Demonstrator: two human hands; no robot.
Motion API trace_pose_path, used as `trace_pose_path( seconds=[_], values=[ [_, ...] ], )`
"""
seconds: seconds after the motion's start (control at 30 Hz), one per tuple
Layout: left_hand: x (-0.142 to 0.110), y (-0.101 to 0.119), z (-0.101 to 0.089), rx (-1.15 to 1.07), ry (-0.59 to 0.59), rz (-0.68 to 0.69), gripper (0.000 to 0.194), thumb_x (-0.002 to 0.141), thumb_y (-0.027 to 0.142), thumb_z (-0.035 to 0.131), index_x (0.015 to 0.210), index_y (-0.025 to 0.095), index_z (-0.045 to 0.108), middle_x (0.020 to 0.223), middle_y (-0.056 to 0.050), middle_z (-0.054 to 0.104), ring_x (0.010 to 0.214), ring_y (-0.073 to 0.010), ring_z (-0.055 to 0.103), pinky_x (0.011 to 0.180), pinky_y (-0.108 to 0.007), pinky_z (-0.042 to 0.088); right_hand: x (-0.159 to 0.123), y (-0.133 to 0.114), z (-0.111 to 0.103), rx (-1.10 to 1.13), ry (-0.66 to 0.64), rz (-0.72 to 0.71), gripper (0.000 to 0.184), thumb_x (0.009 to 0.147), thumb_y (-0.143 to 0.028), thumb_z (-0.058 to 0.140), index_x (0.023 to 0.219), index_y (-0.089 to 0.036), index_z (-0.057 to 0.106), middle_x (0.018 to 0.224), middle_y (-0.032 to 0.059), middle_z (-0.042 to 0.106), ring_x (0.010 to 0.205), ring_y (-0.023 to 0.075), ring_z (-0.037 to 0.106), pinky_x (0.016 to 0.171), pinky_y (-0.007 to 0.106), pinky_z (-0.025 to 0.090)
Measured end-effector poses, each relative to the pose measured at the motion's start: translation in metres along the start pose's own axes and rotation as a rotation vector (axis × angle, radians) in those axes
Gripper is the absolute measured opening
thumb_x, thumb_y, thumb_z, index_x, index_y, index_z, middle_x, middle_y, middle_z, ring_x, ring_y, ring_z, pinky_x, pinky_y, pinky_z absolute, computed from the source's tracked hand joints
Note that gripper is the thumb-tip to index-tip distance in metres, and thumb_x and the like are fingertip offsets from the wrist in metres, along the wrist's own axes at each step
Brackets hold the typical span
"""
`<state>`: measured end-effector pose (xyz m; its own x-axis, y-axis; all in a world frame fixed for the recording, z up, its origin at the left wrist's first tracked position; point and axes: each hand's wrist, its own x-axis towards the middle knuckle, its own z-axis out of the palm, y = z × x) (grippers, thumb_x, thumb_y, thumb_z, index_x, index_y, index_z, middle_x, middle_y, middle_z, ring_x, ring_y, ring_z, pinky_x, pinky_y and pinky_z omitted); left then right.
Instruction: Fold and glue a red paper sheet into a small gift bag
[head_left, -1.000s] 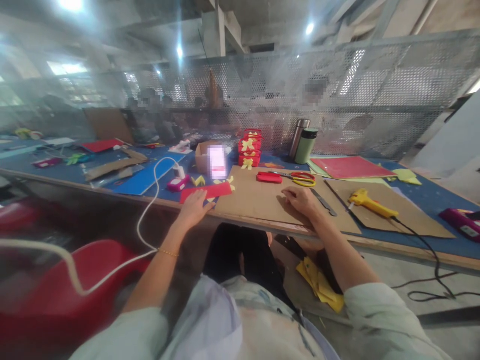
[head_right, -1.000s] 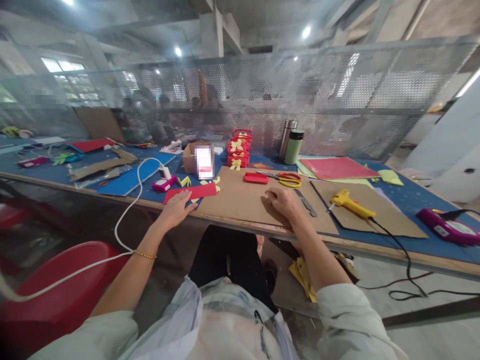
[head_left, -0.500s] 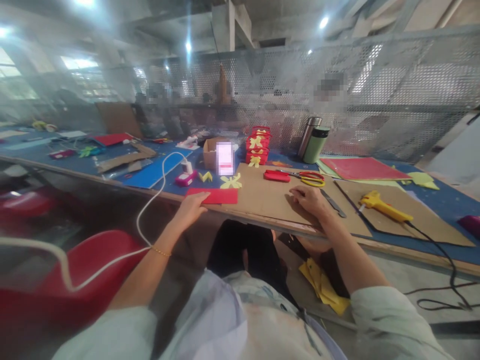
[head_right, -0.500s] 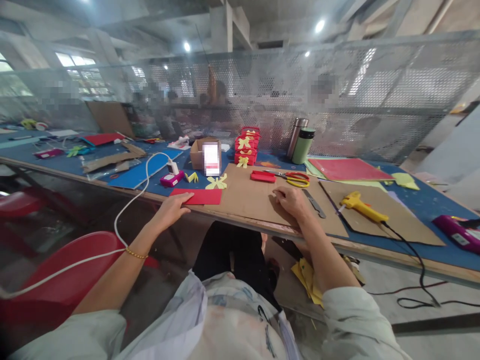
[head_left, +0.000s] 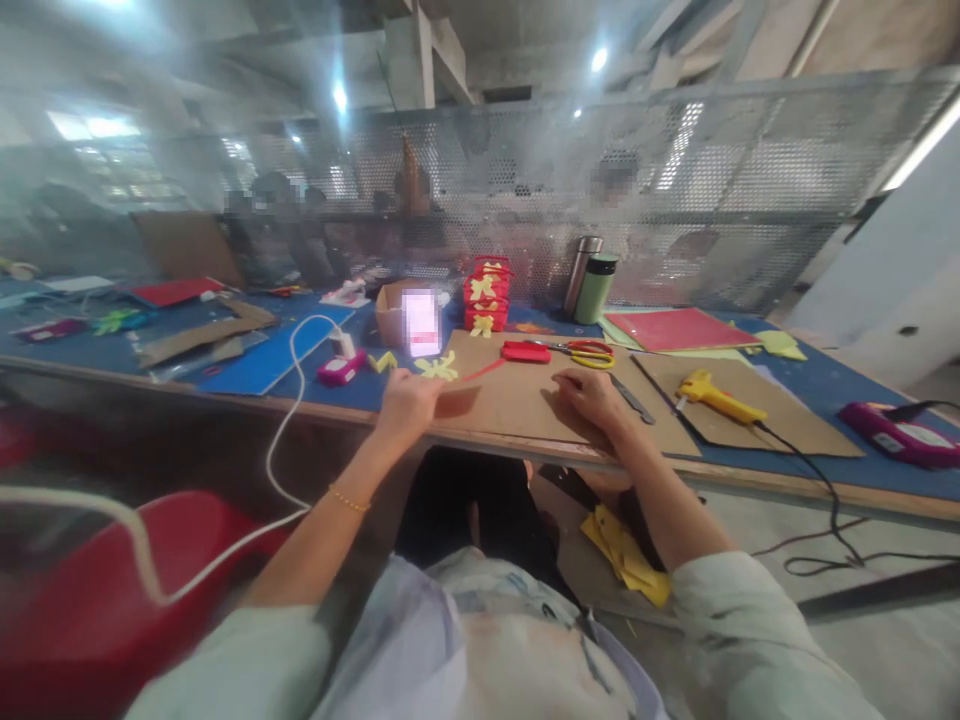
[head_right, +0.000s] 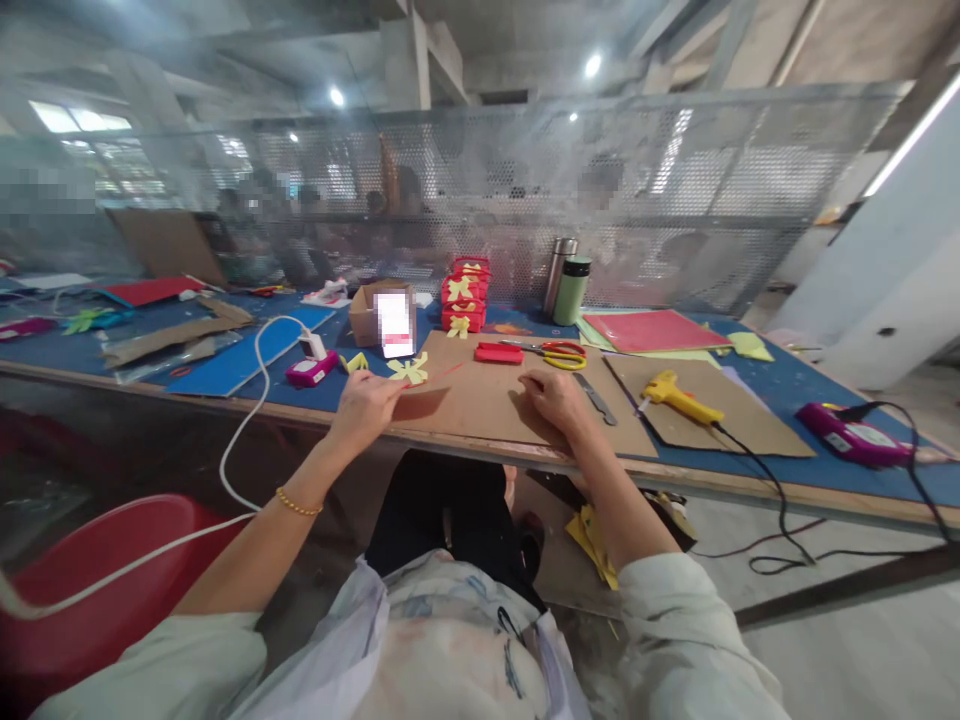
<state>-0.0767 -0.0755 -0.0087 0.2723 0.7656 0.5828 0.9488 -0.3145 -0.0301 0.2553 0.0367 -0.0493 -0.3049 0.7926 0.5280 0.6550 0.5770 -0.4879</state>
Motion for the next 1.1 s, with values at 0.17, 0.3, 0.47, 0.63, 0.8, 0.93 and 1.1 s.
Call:
trace_pose_path(
  seconds=[0.17,0.3,0.47,0.63,0.8,0.93,1.1],
  values=[
    [0.041,0.064,0.041,-0.026,-0.081,0.191,0.031,0.096,0.007,0.044,0.104,0.016,0.074,0.099,-0.012,0.075,0.093,-0.0237,0.064,0.094,-0.044,0.043,-0.019,0.001,-0.004,-0.009,0.111,-0.139,0.044,0.089,-0.023,0.057,0.132,-0.018,0.064,0.115,0.0122,0.070,0.092,0.0227,0.064,0.083,0.036,0.054],
    [0.042,0.077,0.062,-0.052,-0.159,0.165,0.029,0.099,0.015,0.048,0.098,0.018,0.077,0.102,-0.011,0.070,0.099,-0.0238,0.057,0.086,-0.038,0.043,-0.039,-0.001,-0.012,-0.118,0.080,-0.298,0.032,0.093,-0.019,0.054,0.121,-0.020,0.071,0.118,0.0142,0.066,0.109,0.0270,0.058,0.096,0.042,0.049],
    [0.040,0.070,0.060,-0.071,-0.222,0.141,0.029,0.101,0.026,0.050,0.103,0.022,0.079,0.102,-0.011,0.064,0.098,-0.0236,0.055,0.086,-0.039,0.040,-0.046,-0.011,-0.019,-0.240,-0.027,-0.350,0.027,0.101,-0.027,0.050,0.108,-0.024,0.076,0.117,0.0128,0.067,0.106,0.0267,0.055,0.095,0.042,0.045],
    [0.042,0.069,0.054,-0.094,-0.251,0.154,0.029,0.101,0.026,0.051,0.108,0.023,0.079,0.104,-0.010,0.065,0.101,-0.0243,0.056,0.090,-0.040,0.040,-0.039,-0.017,-0.015,-0.275,-0.088,-0.372,0.027,0.101,-0.026,0.051,0.110,-0.022,0.076,0.116,0.0136,0.069,0.105,0.0263,0.056,0.092,0.040,0.043],
    [0.046,0.048,0.049,-0.214,-0.270,0.074,0.023,0.096,0.027,0.059,0.106,0.024,0.080,0.108,-0.008,0.070,0.103,-0.0252,0.061,0.093,-0.041,0.044,-0.030,-0.015,-0.014,-0.111,-0.142,-0.304,0.030,0.101,-0.028,0.052,0.087,-0.019,0.077,0.090,0.0112,0.072,0.089,0.0231,0.061,0.084,0.035,0.045],
    [0.048,0.023,0.049,-0.448,-0.249,-0.152,0.023,0.091,0.030,0.061,0.098,0.021,0.080,0.100,-0.006,0.075,0.091,-0.0221,0.066,0.088,-0.036,0.049,-0.023,-0.012,-0.019,-0.008,-0.158,-0.143,0.029,0.096,-0.030,0.057,0.075,-0.018,0.072,0.082,0.0073,0.070,0.076,0.0183,0.060,0.072,0.029,0.043],
    [0.055,0.018,0.052,-0.514,-0.284,-0.331,0.023,0.090,0.034,0.060,0.088,0.019,0.078,0.090,-0.004,0.076,0.082,-0.0192,0.066,0.078,-0.029,0.050,-0.009,-0.017,-0.023,-0.016,-0.233,0.053,0.029,0.093,-0.031,0.058,0.070,-0.017,0.070,0.070,0.0021,0.067,0.065,0.0146,0.055,0.062,0.027,0.035]
  ],
)
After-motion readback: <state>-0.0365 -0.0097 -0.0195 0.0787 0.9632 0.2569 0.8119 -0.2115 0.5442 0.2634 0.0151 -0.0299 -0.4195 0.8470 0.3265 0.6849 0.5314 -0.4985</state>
